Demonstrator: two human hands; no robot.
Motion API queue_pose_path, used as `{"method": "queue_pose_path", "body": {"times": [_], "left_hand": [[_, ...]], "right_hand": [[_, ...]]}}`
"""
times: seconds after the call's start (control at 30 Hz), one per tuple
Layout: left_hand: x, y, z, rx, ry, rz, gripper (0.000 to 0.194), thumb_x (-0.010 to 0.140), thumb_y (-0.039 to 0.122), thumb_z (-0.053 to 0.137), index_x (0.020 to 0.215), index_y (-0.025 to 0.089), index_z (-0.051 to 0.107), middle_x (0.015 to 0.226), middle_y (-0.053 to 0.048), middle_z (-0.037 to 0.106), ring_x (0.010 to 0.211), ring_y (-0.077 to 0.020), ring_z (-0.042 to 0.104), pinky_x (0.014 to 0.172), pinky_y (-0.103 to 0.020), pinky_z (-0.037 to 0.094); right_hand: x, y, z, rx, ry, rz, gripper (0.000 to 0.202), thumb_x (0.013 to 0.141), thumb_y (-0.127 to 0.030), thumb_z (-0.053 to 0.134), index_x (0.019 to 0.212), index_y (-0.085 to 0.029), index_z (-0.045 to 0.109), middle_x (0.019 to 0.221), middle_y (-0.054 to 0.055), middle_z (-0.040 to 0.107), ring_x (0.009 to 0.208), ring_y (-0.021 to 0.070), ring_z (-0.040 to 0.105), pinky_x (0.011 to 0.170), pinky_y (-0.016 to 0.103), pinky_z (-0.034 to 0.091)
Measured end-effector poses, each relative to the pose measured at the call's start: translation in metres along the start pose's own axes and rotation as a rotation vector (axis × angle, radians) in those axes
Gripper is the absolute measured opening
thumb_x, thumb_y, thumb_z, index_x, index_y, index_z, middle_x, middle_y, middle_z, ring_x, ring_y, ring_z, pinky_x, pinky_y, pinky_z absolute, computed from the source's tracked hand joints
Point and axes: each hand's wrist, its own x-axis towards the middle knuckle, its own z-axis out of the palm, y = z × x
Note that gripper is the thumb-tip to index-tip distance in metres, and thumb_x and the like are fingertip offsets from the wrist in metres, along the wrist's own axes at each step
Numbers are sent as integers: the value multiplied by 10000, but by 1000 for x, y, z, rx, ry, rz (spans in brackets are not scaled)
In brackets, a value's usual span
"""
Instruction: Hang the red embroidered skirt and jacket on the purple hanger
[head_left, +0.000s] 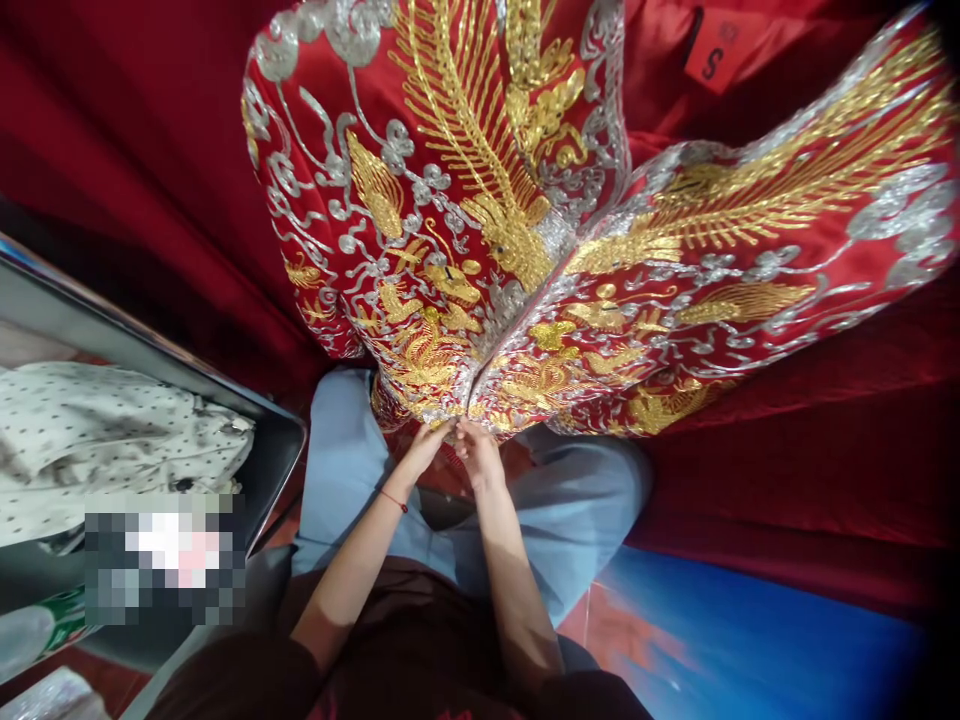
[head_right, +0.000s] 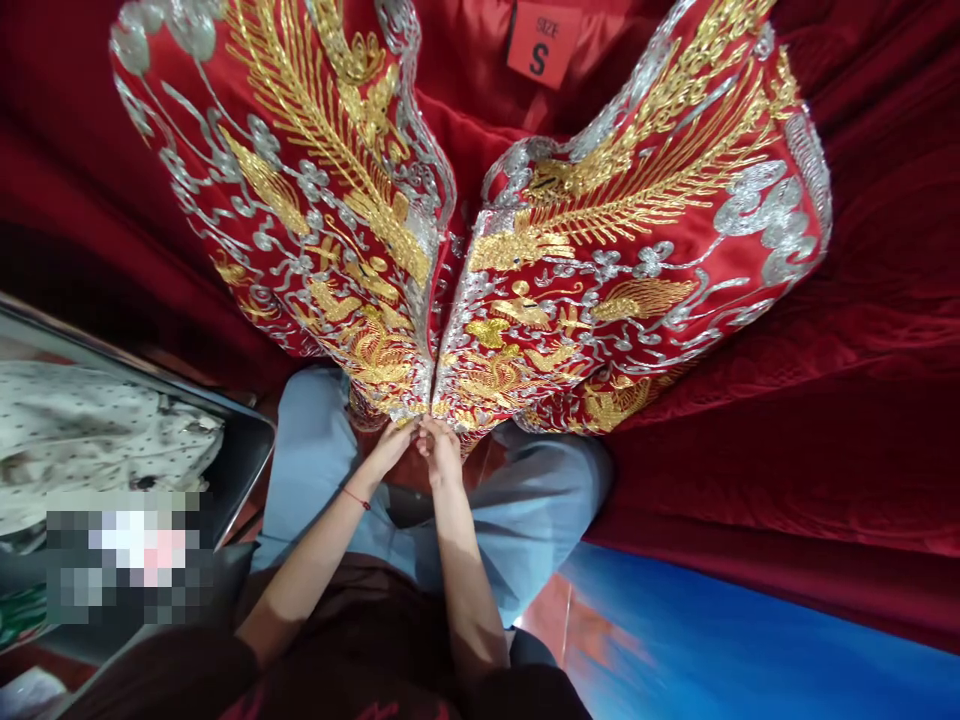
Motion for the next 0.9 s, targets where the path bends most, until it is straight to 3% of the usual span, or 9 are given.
{"method": "queue_pose_path", "body": {"times": [0.1, 0.27, 0.43, 0.63, 0.77, 0.9], "left_hand": [[-2, 0, 3, 27, 28, 8, 279, 644, 311, 883, 787, 129, 726, 776, -28, 718, 778, -140, 655, 841, -278, 493], [-7, -9, 14, 58, 50, 8, 285, 636, 336, 888, 721, 139, 701, 678, -9, 668, 663, -126, 607, 672, -248, 461], [-6, -17, 15, 66, 80, -9, 285, 602, 317, 895, 717, 144, 699, 691, -15, 671, 679, -139, 595, 665, -265, 467], [-10, -6, 16, 53, 89, -17, 316, 654, 399, 860, 695, 140, 683, 655, -8, 641, 603, -111, 543, 595, -251, 432], [-13, -1, 20, 4, 39, -64, 381, 624, 449, 873, 668, 143, 649, 558, 22, 564, 477, -75, 441, 467, -240, 340], [-14, -8, 25, -63, 75, -91, 433, 594, 478, 898, 683, 153, 627, 528, 48, 515, 457, -60, 419, 444, -218, 323]], "right_hand": [[-4, -1, 7, 57, 13, 22, 321, 573, -436, 768, 649, -193, 574, 512, -62, 487, 408, 58, 351, 403, 218, 264], [-17, 9, 10, 55, 142, -242, 366, 692, -470, 700, 586, -220, 454, 452, -94, 397, 349, 39, 278, 360, 209, 224], [-17, 13, 11, 32, 165, -289, 398, 732, -484, 671, 582, -228, 406, 458, -97, 392, 329, 33, 267, 349, 208, 197], [-13, 14, 18, 47, 151, -262, 332, 704, -464, 682, 606, -215, 486, 458, -91, 423, 324, 37, 282, 343, 210, 211], [-9, 9, 10, -17, 49, -168, 333, 678, -494, 693, 609, -207, 537, 428, -75, 448, 324, 62, 346, 354, 219, 272], [-2, 3, 4, -78, -22, -65, 309, 644, -477, 661, 560, -206, 538, 410, -50, 467, 337, 74, 375, 347, 211, 258]]}}
